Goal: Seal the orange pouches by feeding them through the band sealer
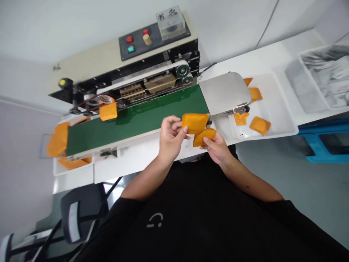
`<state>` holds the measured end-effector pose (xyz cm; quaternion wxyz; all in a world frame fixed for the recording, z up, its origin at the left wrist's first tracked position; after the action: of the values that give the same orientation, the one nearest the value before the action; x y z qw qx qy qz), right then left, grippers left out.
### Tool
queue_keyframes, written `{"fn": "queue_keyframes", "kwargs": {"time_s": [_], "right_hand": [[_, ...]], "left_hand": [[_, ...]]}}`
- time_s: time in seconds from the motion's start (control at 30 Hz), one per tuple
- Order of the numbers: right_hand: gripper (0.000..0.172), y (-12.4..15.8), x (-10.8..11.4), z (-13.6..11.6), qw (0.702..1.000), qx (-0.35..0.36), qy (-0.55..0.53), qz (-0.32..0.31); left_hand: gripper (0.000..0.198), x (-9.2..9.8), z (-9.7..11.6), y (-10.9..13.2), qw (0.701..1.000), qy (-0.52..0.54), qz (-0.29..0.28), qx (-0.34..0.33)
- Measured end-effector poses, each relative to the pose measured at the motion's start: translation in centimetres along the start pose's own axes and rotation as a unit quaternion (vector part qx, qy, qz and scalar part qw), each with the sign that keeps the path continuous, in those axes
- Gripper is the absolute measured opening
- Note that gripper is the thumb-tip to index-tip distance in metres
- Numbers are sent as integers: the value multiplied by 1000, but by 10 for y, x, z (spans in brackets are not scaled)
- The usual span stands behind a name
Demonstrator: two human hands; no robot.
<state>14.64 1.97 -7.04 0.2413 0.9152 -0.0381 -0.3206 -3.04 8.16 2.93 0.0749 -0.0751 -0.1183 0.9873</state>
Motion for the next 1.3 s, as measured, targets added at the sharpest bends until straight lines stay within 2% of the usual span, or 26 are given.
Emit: {"fn": "queue_keyframes", "kwargs": {"time_s": [0.07, 0.13, 0.23, 0.33, 0.43, 0.5, 0.57, 0.6, 0.67, 0.73, 0.8, 0.87, 1.0, 1.07, 1.13, 1.3], "right_hand": [[62, -1, 4, -1, 1000, 3, 1, -1], [61, -1, 9, -1, 1000, 6, 7, 0], [59, -2, 16, 3, 1000, 9, 24, 2], [61, -8, 25, 11, 999, 11, 50, 8], [67, -20, 35, 19, 996, 16, 83, 18], [69, -30, 41, 23, 994, 24, 108, 16], [69, -38, 44, 25, 990, 35, 137, 3], [69, -42, 45, 25, 988, 39, 151, -5], [68, -48, 45, 27, 984, 44, 173, -23], [68, -53, 46, 29, 981, 44, 185, -36], [68, -56, 47, 31, 980, 42, 188, -46], [67, -58, 48, 32, 980, 39, 188, -61], [63, -60, 50, 33, 977, 35, 188, -90], [59, -59, 51, 32, 975, 34, 196, -100], [55, -58, 50, 30, 972, 35, 203, -113], [50, -56, 49, 26, 972, 28, 196, -127]], "left_hand": [[69, 0, 4, 6, 997, 28, -52, 42], [77, 1, 9, 16, 992, 45, -90, 76], [69, 5, 11, 28, 987, 63, -92, 116], [52, 11, 7, 31, 986, 69, -52, 143], [45, 15, 9, 21, 995, 36, -19, 93], [44, 16, 14, 8, 1000, -20, -17, 16], [46, 16, 25, -7, 991, -106, -15, -82], [44, 14, 31, -15, 978, -161, -14, -134], [30, 6, 45, -32, 932, -276, -30, -233], [20, -8, 55, -50, 869, -366, -80, -322], [21, -21, 59, -68, 805, -427, -123, -394], [22, -29, 55, -87, 752, -480, -138, -430], [29, -37, 34, -121, 665, -569, -185, -448], [34, -41, 27, -133, 639, -593, -210, -443], [36, -44, 23, -143, 629, -607, -227, -430], [34, -49, 18, -157, 633, -638, -247, -362]]}}
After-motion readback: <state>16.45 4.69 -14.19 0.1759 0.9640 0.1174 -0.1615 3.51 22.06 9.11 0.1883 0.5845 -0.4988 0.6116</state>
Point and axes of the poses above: each hand's wrist, its own y-axis away from the middle knuckle, its own x-axis out of the back of the hand, z = x × y, the point moved 5 cm from there along -y, towards the middle knuckle, and after that the axes turned 10 degrees about -x, right-handed, at the moved point
